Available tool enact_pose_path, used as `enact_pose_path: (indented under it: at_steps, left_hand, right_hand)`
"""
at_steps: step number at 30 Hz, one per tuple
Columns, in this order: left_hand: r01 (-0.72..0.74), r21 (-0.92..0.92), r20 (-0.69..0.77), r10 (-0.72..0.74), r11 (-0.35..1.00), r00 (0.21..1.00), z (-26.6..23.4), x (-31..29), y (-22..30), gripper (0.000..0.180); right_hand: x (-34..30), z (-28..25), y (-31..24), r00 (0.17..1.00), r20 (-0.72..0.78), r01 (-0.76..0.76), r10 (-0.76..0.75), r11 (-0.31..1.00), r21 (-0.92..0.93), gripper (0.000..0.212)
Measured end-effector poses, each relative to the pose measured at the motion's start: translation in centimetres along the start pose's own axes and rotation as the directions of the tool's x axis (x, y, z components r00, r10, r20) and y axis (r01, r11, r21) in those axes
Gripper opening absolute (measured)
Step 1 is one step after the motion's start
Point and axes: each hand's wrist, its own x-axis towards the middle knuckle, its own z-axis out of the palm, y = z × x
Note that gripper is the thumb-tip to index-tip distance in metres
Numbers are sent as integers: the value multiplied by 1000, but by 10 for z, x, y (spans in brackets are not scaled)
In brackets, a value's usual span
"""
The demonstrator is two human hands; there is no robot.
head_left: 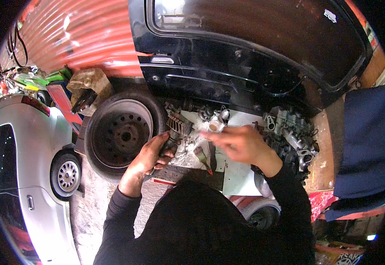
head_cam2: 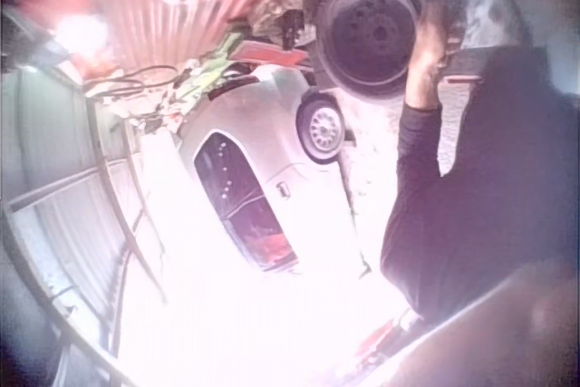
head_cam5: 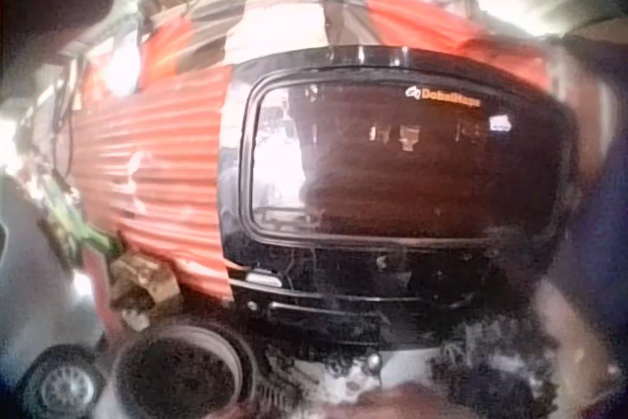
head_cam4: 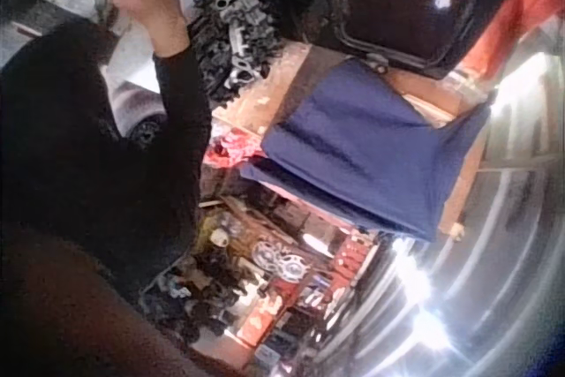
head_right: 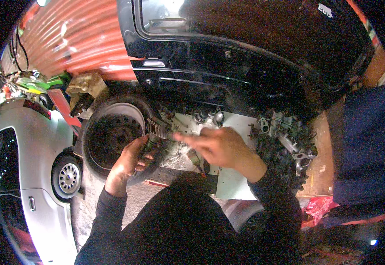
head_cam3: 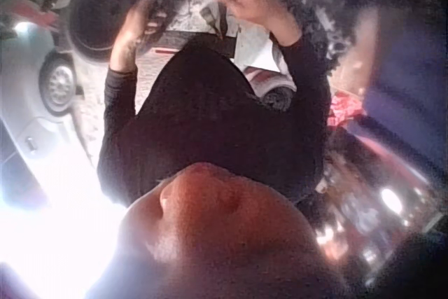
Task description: The person holds a metal gear and uses a small brush to scrub its teeth and inner surfaces. They rotate the gear to access different areas and continue brushing throughout the clip.
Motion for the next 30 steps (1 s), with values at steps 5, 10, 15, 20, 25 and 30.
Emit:
enact_pose_path:
  at_steps: [5,10,15,20,25,30]
  left_hand:
    - [55,-126,141,-37,991,989,2,3,12,47]
    - [110,-333,264,-19,936,964,9,6,19,41]
    - [290,-560,527,64,776,847,-7,27,4,51]
    - [220,-458,473,27,861,880,6,13,17,44]
    - [26,-130,17,-24,991,1000,20,0,20,47]
    - [-4,-146,-10,3,989,1000,20,-3,21,37]
  right_hand:
    - [-3,-9,18,983,-63,172,-173,985,-28,50]
    - [-5,-27,18,979,-18,196,-201,968,-155,46]
    - [5,-32,20,891,-410,259,-197,961,100,48]
    - [-1,-26,20,967,181,183,-177,983,-18,49]
    - [10,-37,13,964,-164,223,-207,972,81,49]
    - [10,-44,8,954,-219,223,-204,973,64,49]
